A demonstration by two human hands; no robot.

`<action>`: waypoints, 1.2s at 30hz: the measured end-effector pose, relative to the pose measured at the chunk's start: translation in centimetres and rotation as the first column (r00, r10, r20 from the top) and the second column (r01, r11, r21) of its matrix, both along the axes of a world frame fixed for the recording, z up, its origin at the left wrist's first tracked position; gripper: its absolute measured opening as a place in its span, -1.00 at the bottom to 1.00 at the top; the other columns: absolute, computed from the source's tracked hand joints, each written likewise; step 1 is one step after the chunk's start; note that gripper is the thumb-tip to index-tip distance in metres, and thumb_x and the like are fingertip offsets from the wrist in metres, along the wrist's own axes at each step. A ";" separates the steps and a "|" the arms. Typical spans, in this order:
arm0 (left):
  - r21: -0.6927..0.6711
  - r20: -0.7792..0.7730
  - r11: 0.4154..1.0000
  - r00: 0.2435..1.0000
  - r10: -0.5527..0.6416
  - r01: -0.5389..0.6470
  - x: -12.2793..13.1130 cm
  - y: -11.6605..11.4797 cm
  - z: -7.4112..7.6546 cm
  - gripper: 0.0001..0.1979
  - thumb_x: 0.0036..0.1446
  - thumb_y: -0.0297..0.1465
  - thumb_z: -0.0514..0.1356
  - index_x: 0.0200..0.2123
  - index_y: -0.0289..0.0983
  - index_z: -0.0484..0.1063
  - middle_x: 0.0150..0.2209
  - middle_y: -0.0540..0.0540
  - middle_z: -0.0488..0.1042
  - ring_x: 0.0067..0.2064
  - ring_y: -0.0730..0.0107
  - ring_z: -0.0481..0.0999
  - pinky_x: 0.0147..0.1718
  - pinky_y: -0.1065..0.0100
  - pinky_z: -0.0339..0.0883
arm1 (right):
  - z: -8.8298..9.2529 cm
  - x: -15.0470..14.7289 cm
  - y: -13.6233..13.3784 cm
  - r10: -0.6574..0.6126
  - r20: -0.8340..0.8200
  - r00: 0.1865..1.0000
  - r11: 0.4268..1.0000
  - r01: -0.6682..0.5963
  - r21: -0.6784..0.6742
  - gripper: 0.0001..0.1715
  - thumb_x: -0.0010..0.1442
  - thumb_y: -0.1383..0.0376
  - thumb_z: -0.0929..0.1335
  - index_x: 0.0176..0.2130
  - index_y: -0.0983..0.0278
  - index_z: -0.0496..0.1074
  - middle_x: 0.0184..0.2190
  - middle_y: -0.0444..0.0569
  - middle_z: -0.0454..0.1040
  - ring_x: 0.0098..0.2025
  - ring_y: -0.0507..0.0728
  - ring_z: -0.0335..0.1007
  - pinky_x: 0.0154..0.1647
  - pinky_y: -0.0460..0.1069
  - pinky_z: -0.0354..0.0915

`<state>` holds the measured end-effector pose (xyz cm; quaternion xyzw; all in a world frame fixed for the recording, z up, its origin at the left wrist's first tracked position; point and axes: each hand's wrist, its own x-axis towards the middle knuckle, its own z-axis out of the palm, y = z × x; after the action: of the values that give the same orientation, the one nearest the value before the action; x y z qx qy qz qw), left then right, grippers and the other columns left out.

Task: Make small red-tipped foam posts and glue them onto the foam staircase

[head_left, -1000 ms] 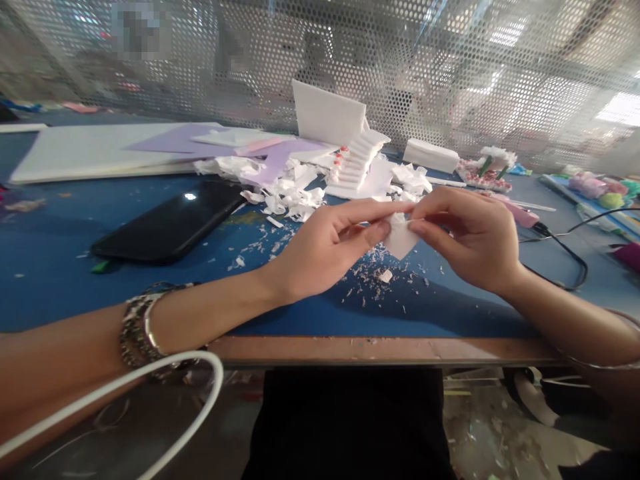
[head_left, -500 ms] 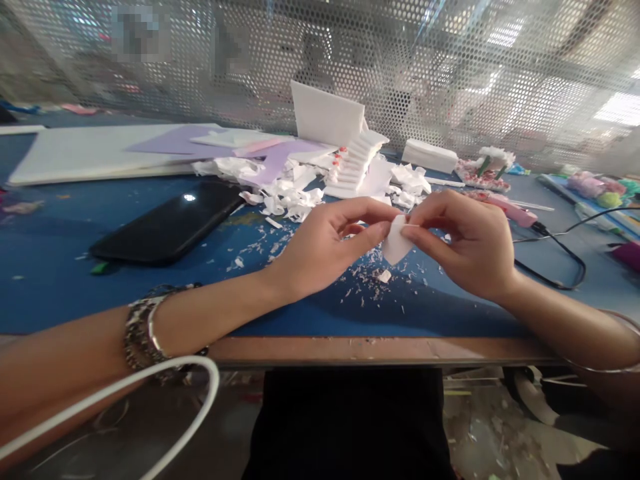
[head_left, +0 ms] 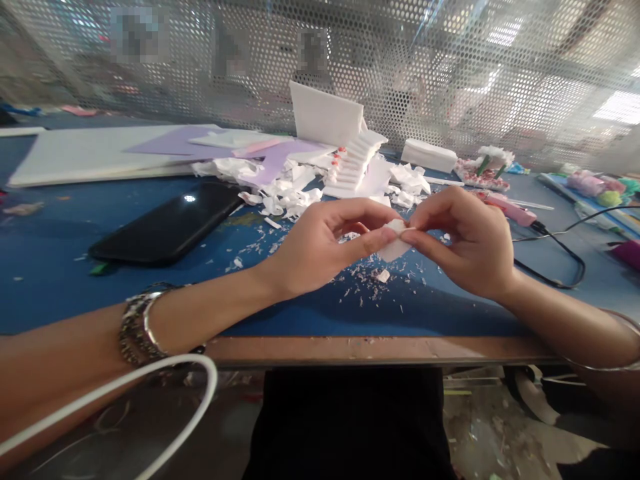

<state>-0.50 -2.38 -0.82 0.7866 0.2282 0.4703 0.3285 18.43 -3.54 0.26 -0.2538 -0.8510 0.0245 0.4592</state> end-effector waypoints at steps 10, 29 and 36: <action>0.065 0.098 0.998 0.995 -0.023 0.017 -0.1 0.3 -0.5 -0.88 0.04 -0.44 0.24 -0.29 -0.22 0.46 -0.29 0.01 0.50 -0.26 0.50 0.47 -0.22 0.46 0.40 | -0.1 0.2 0.1 0.077 0.037 0.996 0.989 -0.081 0.125 -0.81 0.09 0.46 0.35 -0.31 0.22 0.26 -0.39 -0.13 0.41 -0.37 -0.01 0.35 -0.36 -0.06 0.36; -0.084 0.083 0.996 0.996 -0.037 0.044 -0.1 0.7 -0.3 -0.86 0.01 -0.38 0.26 -0.31 -0.26 0.49 -0.36 -0.01 0.53 -0.36 0.54 0.48 -0.36 0.52 0.39 | 0.7 0.3 -0.2 -0.021 0.219 0.976 0.936 -0.058 0.347 -0.78 0.13 0.41 0.33 -0.18 0.19 0.42 -0.33 -0.10 0.49 -0.31 -0.01 0.41 -0.29 -0.07 0.37; -0.163 0.102 0.984 0.993 -0.059 0.076 0.1 0.6 0.0 -0.86 -0.01 -0.38 0.26 -0.35 -0.31 0.46 -0.46 0.03 0.50 -0.43 0.56 0.47 -0.42 0.53 0.39 | 0.2 0.8 -0.4 -0.104 0.260 0.960 0.893 -0.025 0.449 -0.65 0.11 0.42 0.35 -0.08 0.22 0.37 -0.28 -0.04 0.50 -0.30 0.05 0.38 -0.28 -0.01 0.36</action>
<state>-0.44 -1.76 -0.84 0.7401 0.2238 0.4756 0.4195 19.24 -3.92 0.51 -0.1593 -0.8841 -0.2172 0.3819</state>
